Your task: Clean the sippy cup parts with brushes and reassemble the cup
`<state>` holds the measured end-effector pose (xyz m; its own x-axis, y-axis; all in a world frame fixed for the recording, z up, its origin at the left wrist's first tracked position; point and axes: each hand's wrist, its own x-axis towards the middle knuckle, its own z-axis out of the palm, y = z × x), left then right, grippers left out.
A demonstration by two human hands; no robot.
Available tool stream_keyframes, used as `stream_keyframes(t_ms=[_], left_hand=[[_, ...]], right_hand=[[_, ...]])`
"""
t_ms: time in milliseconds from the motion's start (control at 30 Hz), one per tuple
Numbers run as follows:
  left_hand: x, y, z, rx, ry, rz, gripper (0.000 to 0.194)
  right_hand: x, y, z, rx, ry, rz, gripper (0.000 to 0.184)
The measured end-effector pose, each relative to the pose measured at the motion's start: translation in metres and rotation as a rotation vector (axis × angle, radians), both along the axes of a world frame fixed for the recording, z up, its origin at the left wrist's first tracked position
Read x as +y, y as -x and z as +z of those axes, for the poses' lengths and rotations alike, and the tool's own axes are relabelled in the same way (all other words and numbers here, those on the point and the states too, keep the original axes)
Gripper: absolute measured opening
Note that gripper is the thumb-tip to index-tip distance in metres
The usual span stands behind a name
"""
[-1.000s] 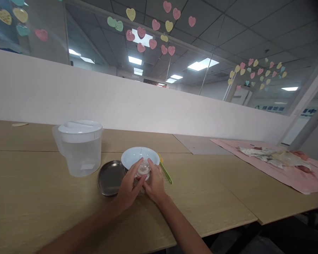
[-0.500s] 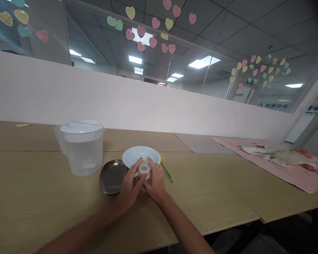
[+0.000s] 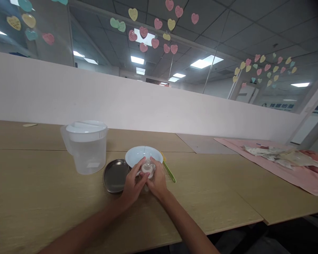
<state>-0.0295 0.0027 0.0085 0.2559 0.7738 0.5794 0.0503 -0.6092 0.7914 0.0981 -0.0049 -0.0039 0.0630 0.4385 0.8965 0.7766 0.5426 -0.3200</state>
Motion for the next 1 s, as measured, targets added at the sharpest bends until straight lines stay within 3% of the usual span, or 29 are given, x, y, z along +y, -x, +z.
stream_keyframes(t_ms=[200, 400, 533, 667, 900, 1000], left_hand=[[-0.003, 0.002, 0.005, 0.037, -0.041, 0.033, 0.047], [-0.002, 0.002, 0.001, 0.090, -0.113, 0.050, 0.046], [0.000, 0.007, -0.002, 0.173, -0.164, 0.001, 0.051], [0.002, 0.012, -0.001, 0.247, -0.187, -0.039, 0.059], [0.003, 0.010, 0.002, 0.323, -0.201, -0.011, 0.064], [0.003, 0.008, 0.004, 0.333, -0.205, 0.004, 0.065]], right_hand=[[0.008, 0.001, 0.000, 0.014, -0.100, -0.002, 0.052], [0.018, -0.001, -0.003, -0.023, -0.180, -0.004, 0.052], [0.010, -0.003, -0.001, -0.044, -0.153, 0.000, 0.054], [0.001, -0.009, 0.005, -0.096, -0.081, 0.028, 0.040], [0.000, -0.017, 0.013, -0.065, -0.088, 0.041, 0.036], [-0.001, -0.026, 0.015, -0.148, -0.091, 0.044, 0.037]])
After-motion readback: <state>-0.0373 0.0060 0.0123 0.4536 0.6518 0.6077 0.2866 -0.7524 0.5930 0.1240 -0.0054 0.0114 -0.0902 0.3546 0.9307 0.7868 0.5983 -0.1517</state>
